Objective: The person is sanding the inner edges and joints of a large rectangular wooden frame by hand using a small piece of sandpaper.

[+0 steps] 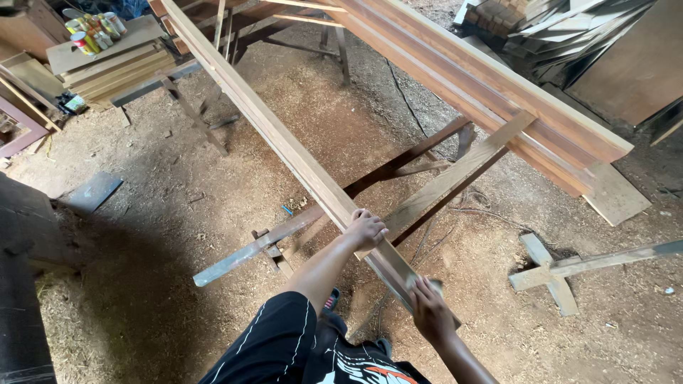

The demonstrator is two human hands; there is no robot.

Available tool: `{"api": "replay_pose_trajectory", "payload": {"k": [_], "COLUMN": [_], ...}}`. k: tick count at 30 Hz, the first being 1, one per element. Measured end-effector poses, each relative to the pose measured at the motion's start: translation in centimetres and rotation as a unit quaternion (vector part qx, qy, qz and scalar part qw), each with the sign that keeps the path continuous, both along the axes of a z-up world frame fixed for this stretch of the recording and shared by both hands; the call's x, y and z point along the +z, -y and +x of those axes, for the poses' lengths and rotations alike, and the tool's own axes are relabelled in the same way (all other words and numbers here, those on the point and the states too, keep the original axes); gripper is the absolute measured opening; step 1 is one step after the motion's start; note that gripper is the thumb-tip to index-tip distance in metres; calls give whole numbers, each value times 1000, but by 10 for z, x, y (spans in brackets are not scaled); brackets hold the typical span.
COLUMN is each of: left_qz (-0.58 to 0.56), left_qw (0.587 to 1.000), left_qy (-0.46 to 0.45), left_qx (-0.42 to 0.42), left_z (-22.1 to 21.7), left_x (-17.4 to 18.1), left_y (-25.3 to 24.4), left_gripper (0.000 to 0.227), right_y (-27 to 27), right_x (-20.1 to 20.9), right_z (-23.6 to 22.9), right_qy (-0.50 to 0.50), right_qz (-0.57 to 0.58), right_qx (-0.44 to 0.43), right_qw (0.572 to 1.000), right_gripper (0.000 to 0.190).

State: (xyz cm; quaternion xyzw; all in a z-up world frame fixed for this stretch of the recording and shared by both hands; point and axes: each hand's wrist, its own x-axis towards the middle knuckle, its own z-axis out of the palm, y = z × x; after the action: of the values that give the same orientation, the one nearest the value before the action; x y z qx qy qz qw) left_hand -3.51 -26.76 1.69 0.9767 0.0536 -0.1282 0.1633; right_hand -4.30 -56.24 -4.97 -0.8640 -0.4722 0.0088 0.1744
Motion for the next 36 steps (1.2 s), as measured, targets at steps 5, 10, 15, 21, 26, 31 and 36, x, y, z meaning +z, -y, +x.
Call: {"api": "replay_pose_trajectory", "payload": {"k": [5, 10, 15, 21, 26, 31, 36], "left_qz": [-11, -14, -19, -16, -20, -47, -41], "left_qw": [999, 999, 1000, 1000, 999, 999, 999], "left_qy": [41, 51, 12, 10, 42, 14, 23], "left_qx": [5, 9, 18, 17, 13, 11, 11], "left_z": [-5, -5, -6, -8, -12, -15, -16], "left_x": [-3, -2, 11, 14, 14, 31, 31], "left_y": [-4, -2, 2, 5, 5, 2, 2], "left_gripper": [41, 40, 42, 42, 41, 43, 43], "right_y": [-56, 3, 70, -10, -27, 64, 58], "right_x": [10, 22, 30, 19, 21, 26, 21], "right_z": [6, -10, -26, -6, -14, -36, -40], "right_qy": [-26, 8, -20, -13, 14, -2, -38], "right_qz": [63, 57, 69, 76, 47, 47, 33], "right_qx": [-14, 26, -17, -35, -28, -10, -119], "right_qw": [998, 998, 997, 996, 998, 999, 992], "right_gripper": [33, 30, 28, 34, 32, 31, 35]}}
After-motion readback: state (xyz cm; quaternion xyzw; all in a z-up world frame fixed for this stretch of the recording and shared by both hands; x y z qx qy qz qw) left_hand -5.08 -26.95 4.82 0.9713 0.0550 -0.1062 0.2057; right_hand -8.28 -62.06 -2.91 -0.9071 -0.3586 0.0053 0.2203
